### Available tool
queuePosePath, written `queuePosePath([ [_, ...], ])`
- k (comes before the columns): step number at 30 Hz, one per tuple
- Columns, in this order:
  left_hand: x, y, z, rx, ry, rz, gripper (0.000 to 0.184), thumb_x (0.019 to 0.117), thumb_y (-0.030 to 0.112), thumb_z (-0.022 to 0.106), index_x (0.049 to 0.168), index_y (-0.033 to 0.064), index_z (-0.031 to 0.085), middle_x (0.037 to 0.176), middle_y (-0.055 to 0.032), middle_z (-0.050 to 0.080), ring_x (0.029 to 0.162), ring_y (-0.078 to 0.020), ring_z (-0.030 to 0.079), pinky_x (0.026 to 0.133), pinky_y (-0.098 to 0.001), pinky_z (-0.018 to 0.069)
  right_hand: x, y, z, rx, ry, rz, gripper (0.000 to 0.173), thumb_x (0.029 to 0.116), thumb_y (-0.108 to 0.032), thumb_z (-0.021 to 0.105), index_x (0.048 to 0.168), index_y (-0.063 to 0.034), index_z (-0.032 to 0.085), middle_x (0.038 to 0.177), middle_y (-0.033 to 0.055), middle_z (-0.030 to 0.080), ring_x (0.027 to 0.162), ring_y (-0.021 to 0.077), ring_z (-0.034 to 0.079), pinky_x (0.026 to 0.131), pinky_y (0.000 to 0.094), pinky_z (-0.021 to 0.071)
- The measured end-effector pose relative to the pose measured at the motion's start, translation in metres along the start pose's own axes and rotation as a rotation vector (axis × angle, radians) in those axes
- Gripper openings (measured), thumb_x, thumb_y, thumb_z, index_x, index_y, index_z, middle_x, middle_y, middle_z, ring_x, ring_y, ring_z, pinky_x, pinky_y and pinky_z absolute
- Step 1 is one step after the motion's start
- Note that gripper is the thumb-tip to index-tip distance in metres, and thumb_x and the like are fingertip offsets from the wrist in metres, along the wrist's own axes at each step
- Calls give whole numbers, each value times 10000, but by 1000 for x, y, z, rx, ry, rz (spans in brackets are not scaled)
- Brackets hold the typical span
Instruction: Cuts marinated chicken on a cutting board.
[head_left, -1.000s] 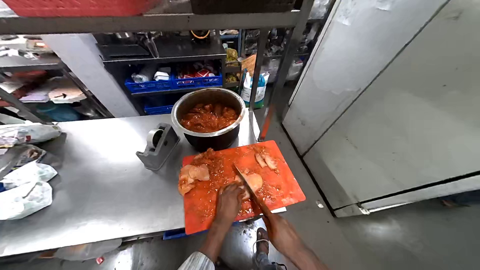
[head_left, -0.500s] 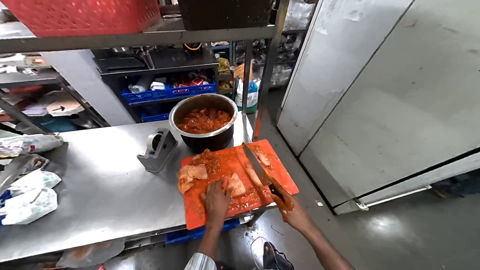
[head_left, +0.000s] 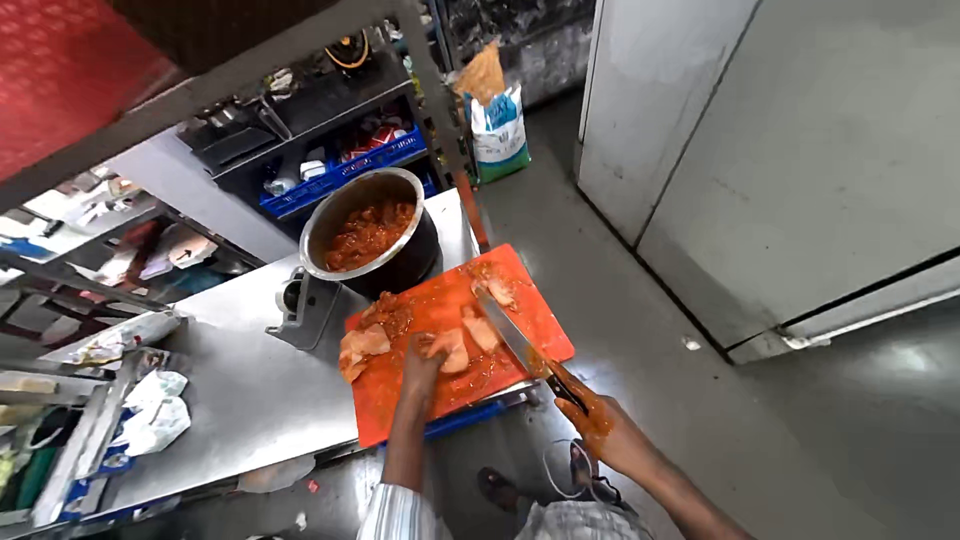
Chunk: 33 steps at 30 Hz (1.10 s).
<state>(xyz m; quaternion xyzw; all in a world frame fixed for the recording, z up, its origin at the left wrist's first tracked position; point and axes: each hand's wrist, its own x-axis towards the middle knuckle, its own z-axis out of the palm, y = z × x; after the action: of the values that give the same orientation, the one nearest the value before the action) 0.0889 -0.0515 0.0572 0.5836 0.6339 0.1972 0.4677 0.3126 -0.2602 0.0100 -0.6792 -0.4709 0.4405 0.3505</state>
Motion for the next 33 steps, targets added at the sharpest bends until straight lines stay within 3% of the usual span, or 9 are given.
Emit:
queuePosePath([
  [4,-6,-25,-12,-139,97,-23,473,981,84,684,1411,24,497,1266,-196,643,1085,-282,650,913,-468,553,6,6,-13,-17,-68,-18,549,1071,-303,503,1600,-299,358,1105,132,709,834,245,685,791,468,563],
  [6,-10,-46,-23,-101,279,61,466,985,95,684,1397,-24,501,1296,-203,644,1146,-275,651,973,-466,544,10,10,-15,-27,-106,-35,550,1071,-287,513,1600,-288,360,1188,135,699,930,262,696,867,489,556],
  [9,-19,-67,-37,16,463,113,405,1058,147,573,1424,-16,515,1382,-208,611,1253,-304,607,1063,-508,487,10,18,-12,4,-133,-51,527,1061,-308,530,1574,-279,411,1129,126,705,878,254,691,823,481,563],
  [14,-30,-81,-9,627,230,386,471,1086,218,470,1497,-10,495,1594,-204,435,1505,-370,374,1244,-574,275,6,20,1,151,-284,66,543,1072,-336,512,1594,-282,371,1079,134,680,694,221,635,647,424,557],
  [17,-27,-90,18,836,55,521,520,1108,307,401,1548,35,453,1649,-144,377,1564,-313,277,1274,-584,162,1,22,13,186,-314,63,531,1068,-342,512,1583,-300,389,1116,114,693,719,209,656,666,413,565],
  [21,-18,-90,4,679,-33,538,501,1097,286,405,1517,28,496,1628,-137,414,1556,-292,302,1280,-564,171,-6,30,30,336,-313,103,528,1077,-292,497,1590,-262,375,1227,104,665,736,171,646,665,366,562],
  [25,2,-70,-2,612,112,439,568,1091,269,426,1572,-25,358,1661,-217,307,1555,-377,262,1270,-581,170,-7,37,47,607,-309,165,539,1077,-240,485,1598,-216,347,912,64,641,546,124,560,478,284,495],
  [29,37,-67,14,851,88,586,635,1114,405,207,1621,30,286,1712,-152,221,1596,-338,156,1261,-635,94,-2,36,71,783,-284,170,528,1079,-267,477,1590,-201,362,864,39,674,480,112,553,429,258,487],
  [33,28,-70,13,961,39,650,591,1104,277,231,1659,80,182,1743,-76,132,1611,-273,106,1255,-634,138,-4,30,90,906,-194,167,508,1069,-241,498,1567,-187,414,854,49,681,434,100,516,391,235,456],
])
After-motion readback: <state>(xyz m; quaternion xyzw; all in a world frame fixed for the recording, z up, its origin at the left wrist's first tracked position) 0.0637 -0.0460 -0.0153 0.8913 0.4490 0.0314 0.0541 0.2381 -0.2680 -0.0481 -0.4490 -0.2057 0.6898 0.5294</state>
